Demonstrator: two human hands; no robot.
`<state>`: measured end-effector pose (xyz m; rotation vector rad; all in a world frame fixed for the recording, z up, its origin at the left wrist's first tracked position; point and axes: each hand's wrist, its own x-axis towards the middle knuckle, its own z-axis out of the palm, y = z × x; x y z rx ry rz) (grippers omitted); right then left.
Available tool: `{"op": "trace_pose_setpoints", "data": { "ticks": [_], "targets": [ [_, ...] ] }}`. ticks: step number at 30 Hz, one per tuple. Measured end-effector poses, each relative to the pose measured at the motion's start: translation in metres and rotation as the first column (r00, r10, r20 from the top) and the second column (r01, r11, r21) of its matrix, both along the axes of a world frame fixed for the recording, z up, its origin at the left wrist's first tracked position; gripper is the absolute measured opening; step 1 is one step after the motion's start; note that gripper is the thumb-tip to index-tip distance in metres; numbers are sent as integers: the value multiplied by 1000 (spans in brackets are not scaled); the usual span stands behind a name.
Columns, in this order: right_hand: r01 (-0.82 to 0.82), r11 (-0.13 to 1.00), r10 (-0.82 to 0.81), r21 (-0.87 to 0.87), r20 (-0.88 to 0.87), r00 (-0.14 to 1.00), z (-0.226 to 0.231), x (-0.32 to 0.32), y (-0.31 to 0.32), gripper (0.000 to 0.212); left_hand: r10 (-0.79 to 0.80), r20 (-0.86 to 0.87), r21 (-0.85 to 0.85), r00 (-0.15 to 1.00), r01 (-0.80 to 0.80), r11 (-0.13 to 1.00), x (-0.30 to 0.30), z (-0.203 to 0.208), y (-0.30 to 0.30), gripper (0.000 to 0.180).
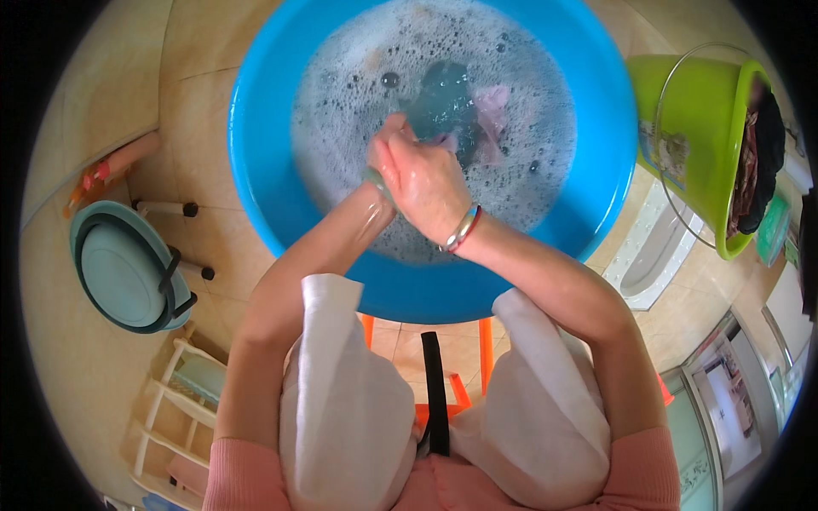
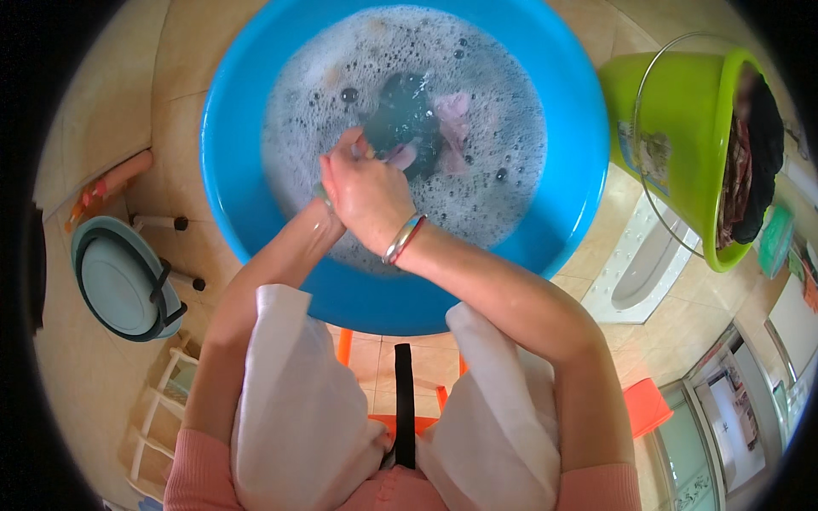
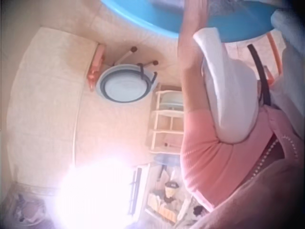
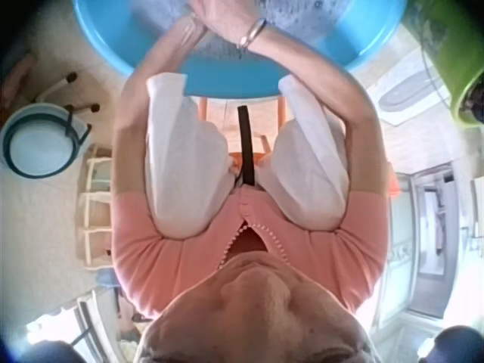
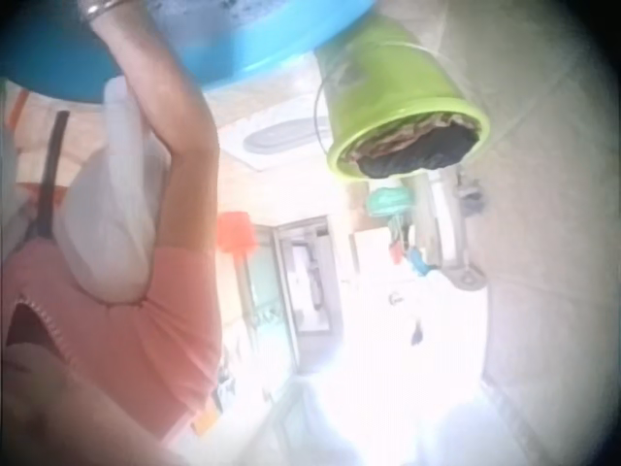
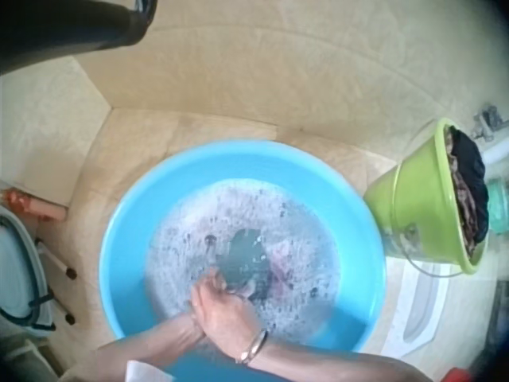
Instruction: The person hand-washes a black garment and a light purple garment in a blue basin filled with soapy water. They scrub and rinse the items by hand, then transfer them to a green bucket.
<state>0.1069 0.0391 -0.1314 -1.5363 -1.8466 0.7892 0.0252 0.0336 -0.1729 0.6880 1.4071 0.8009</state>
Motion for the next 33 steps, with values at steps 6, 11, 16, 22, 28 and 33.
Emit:
{"op": "trace_pose_setpoints", "data": {
  "ticks": [6, 11, 16, 22, 28, 33],
  "targets": [
    [92, 974, -31, -208, 279, 960, -51, 46, 23, 29, 79, 191, -522, 978, 33, 852, 19, 21, 7, 24],
    [-36, 999, 36, -31, 22, 999, 16, -2, -11, 17, 54, 142, -184, 988, -28, 983, -2, -18, -9, 25],
    [82, 959, 8, -270, 317, 948, -57, 52, 22, 23, 175, 311, -576, 934, 39, 816, 19, 16, 0, 25],
    [-35, 999, 37, -29, 68, 997, -2, 6, -11, 15, -185, -433, 126, 882, 262, 957, 1, -23, -22, 27],
    [212, 942, -172, -258, 168, 971, -55, 67, 11, 33, 224, 305, -580, 926, -6, 814, 15, 37, 7, 24],
    [245, 952, -161, -185, 379, 911, -42, 117, -5, 24, 262, 101, -598, 960, -152, 787, -18, 12, 19, 27]
  ]
}}
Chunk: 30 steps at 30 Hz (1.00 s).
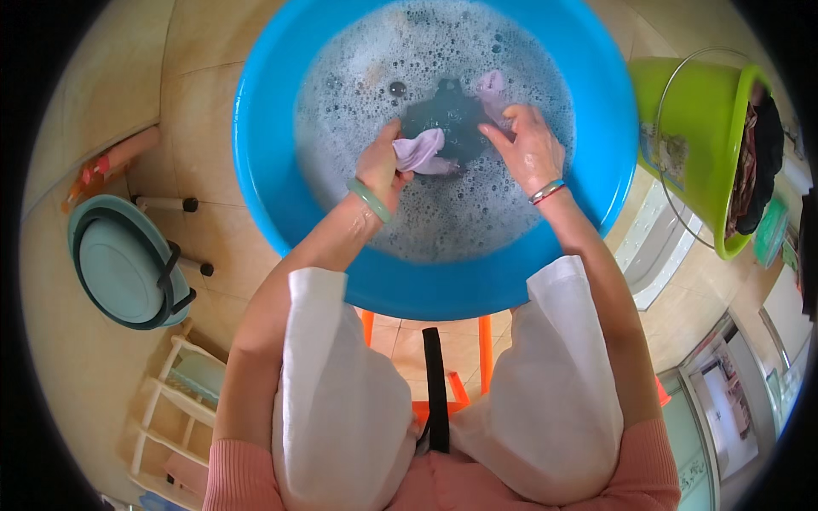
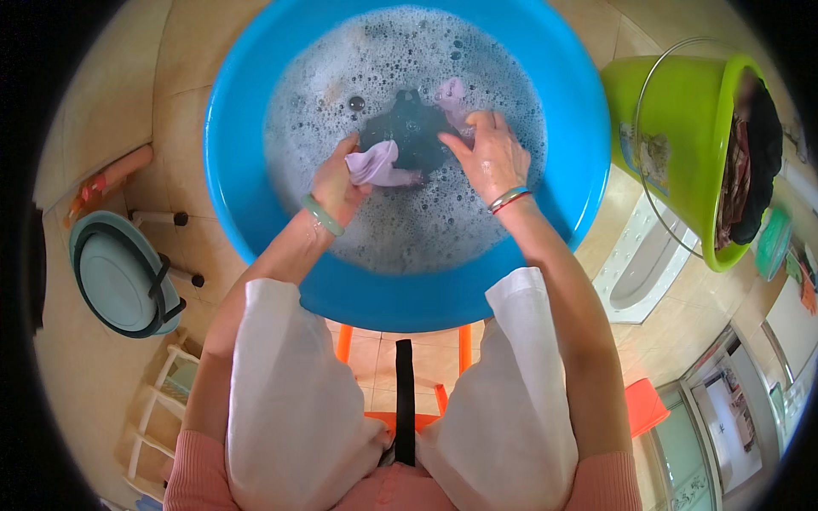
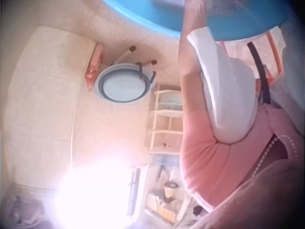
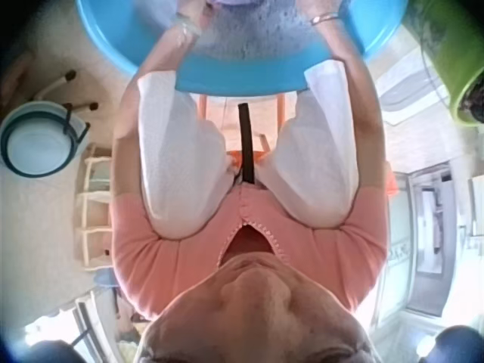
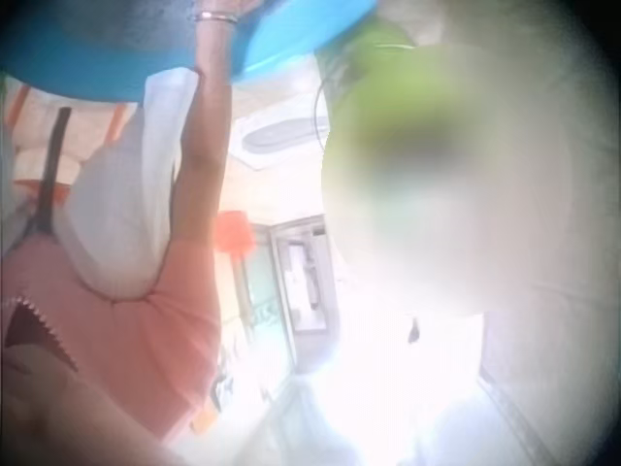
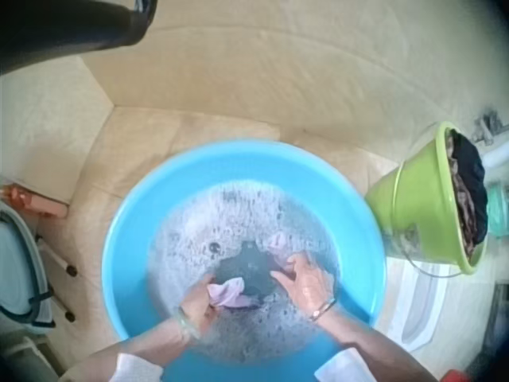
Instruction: The person hand-washes a black garment and a light purple garment in a blue basin filled with soapy water. They scrub and rinse the items by hand, then transfer them to a green bucket.
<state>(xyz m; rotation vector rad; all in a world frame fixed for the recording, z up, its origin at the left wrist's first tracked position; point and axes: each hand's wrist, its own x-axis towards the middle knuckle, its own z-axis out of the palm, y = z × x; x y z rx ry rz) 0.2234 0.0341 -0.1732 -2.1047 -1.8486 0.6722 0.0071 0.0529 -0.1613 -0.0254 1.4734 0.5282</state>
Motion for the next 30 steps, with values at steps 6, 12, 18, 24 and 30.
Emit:
{"op": "trace_pose_setpoints", "data": {
  "ticks": [6, 12, 18, 24, 30],
  "targets": [
    [51, 901, -383, -430, -738, 555, -3, 18, 0, 11, -113, -167, 491, 979, 182, 852, 3, -2, -3, 37],
    [6, 770, -632, -638, -763, -139, 50, 10, 10, 18, -218, -86, 383, 972, 234, 894, 8, 7, -8, 37],
    [-122, 799, -599, -589, -796, -85, 60, 4, 2, 16, -243, 288, 128, 926, 215, 968, 20, 39, 9, 50],
    [-260, 876, -261, -407, -852, 454, 42, 4, -13, 14, -243, 362, 340, 900, 115, 933, 19, 24, 8, 36],
    [21, 985, -146, -174, -749, 646, 38, -20, -11, 23, -178, 186, 337, 966, 107, 935, 21, 30, 0, 29]
  ]
}}
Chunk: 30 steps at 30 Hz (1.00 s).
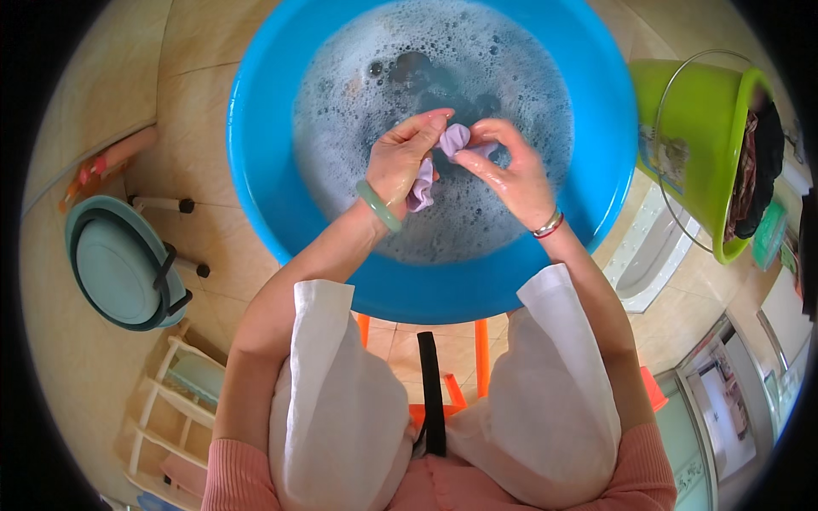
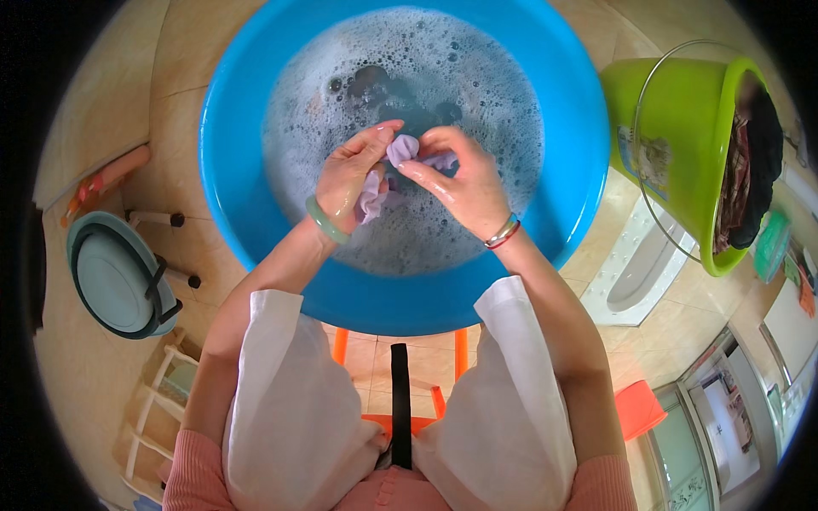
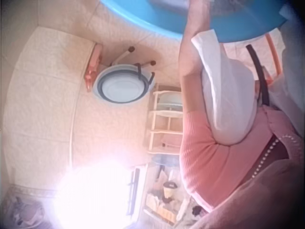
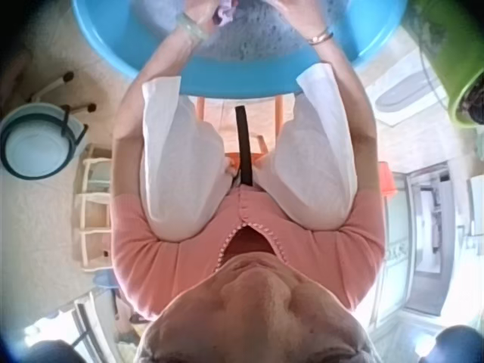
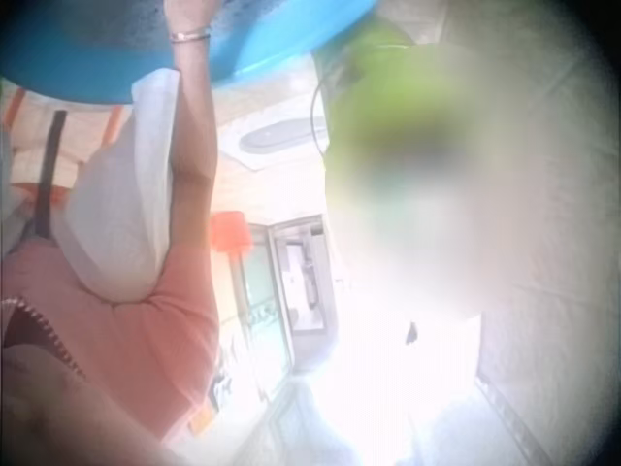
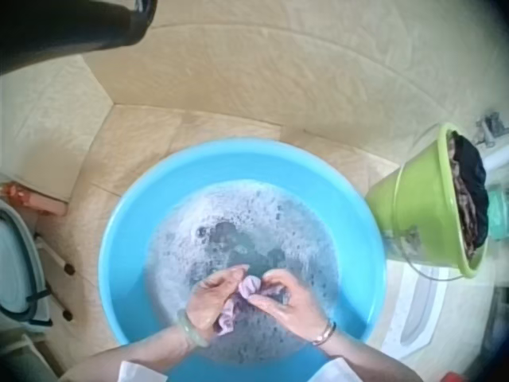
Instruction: The person hand-washes a black garment and a light purple garment in a blue basin filled with soapy water. They scrub and rinse the items by hand, then transfer them to a green bucket.
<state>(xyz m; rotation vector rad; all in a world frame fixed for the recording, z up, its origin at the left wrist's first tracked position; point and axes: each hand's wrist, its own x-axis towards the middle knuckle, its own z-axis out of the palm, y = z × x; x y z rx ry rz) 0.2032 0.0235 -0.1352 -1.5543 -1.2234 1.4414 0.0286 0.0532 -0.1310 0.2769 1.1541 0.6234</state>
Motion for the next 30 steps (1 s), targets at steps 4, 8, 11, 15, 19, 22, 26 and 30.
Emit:
{"op": "trace_pose_setpoints", "data": {
  "ticks": [4, 8, 11, 15, 19, 22, 26, 30],
  "targets": [
    [37, 998, -44, -43, -160, 986, -5, 3, 5, 15, 24, -97, 130, 995, -12, 991, 4, 3, 3, 24],
    [201, 924, -338, -325, -449, 827, -2, 8, 6, 9, 95, -181, 356, 979, -24, 934, 2, -12, -2, 20],
    [288, 849, -503, -442, -511, 698, 3, 7, 2, 13, 70, -203, 381, 977, 13, 925, 6, -5, -7, 20],
    [292, 888, -406, -355, -308, 860, -5, 5, -2, 16, -196, -137, -23, 971, 195, 981, -1, 1, 2, 23],
    [221, 943, -270, -247, -187, 945, 2, -2, 6, 18, -200, -91, 20, 976, 202, 979, 1, -2, -1, 26],
    [155, 967, -194, -200, -194, 962, 5, -4, 6, 18, -40, 12, -64, 999, 41, 997, -9, -9, 2, 24],
    [76, 989, -103, -129, -220, 970, -8, -2, 2, 19, -33, 54, -92, 998, 38, 995, -16, -9, 6, 23],
    [180, 939, -253, -292, -235, 939, -5, 6, 7, 17, -145, -159, 142, 977, 168, 976, 3, 7, 1, 26]
  ]
}}
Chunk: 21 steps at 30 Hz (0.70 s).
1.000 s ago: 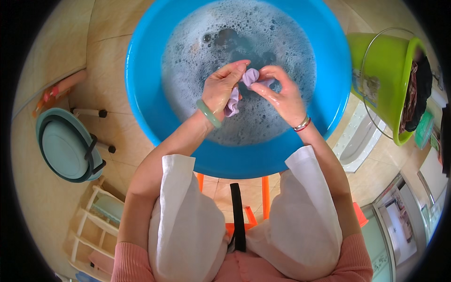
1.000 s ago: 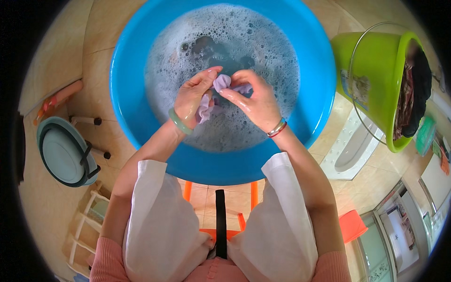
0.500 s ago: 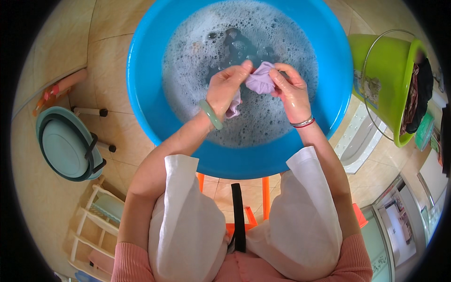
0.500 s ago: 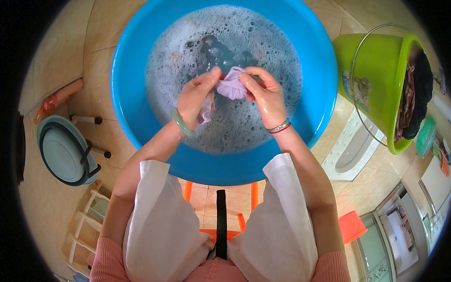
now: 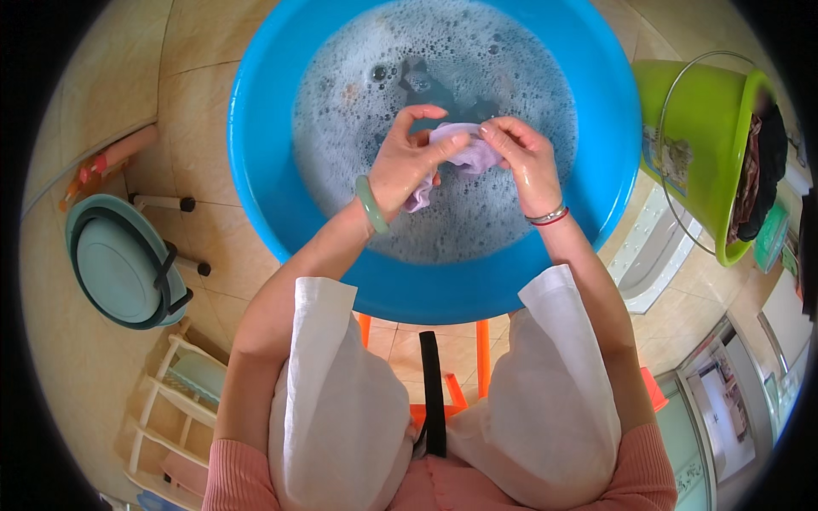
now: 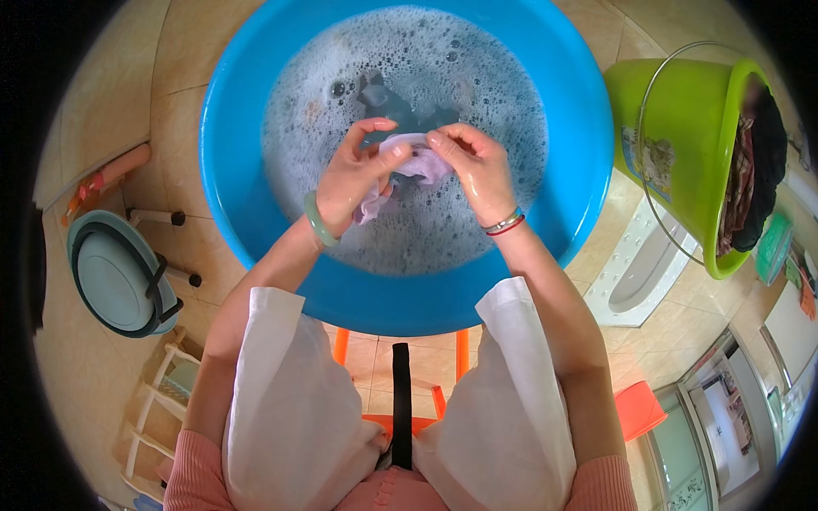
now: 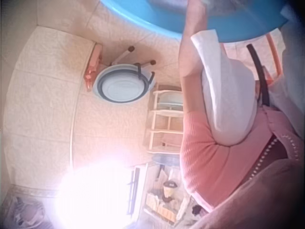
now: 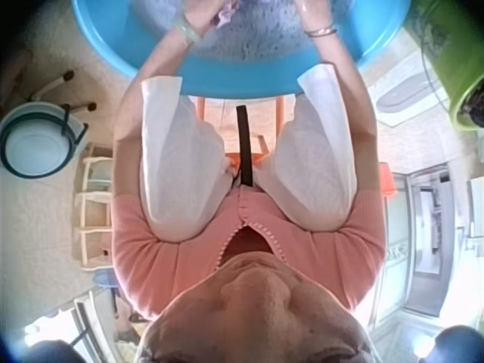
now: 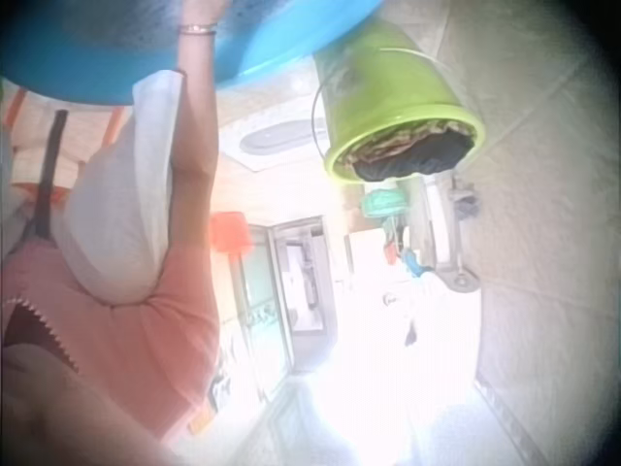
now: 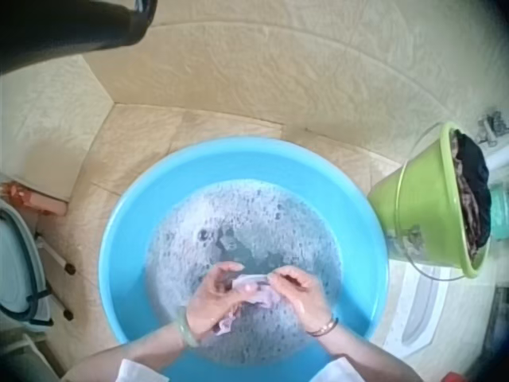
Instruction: The person hand-washes a black garment and a light purple garment in a blue basin filled with soapy water. They scrub and rinse the items by hand, then transfer them to a green bucket.
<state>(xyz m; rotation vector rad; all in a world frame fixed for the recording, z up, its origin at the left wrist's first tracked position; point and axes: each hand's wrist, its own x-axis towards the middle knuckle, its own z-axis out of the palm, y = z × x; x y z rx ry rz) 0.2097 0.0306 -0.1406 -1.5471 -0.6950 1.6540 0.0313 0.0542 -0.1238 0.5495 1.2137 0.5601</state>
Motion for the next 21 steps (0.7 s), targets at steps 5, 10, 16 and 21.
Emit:
{"op": "trace_pose_setpoints", "data": {
  "ticks": [5, 10, 16, 21],
  "targets": [
    [85, 995, -85, 53, 14, 996, -10, 3, 3, 17, -153, 219, -162, 964, 190, 968, -19, -18, 6, 30],
    [-22, 990, 4, 142, 129, 992, 5, -8, 11, 17, 62, 495, -297, 867, 102, 949, -19, -16, 6, 35],
    [-262, 941, 211, 215, 232, 949, -11, 6, 7, 20, 185, 458, -353, 869, -13, 935, -23, -18, 7, 34],
    [-259, 954, 146, 148, 527, 838, -46, -14, 8, 23, 116, 193, -246, 974, -66, 967, -22, -48, 6, 31]
  ]
}}
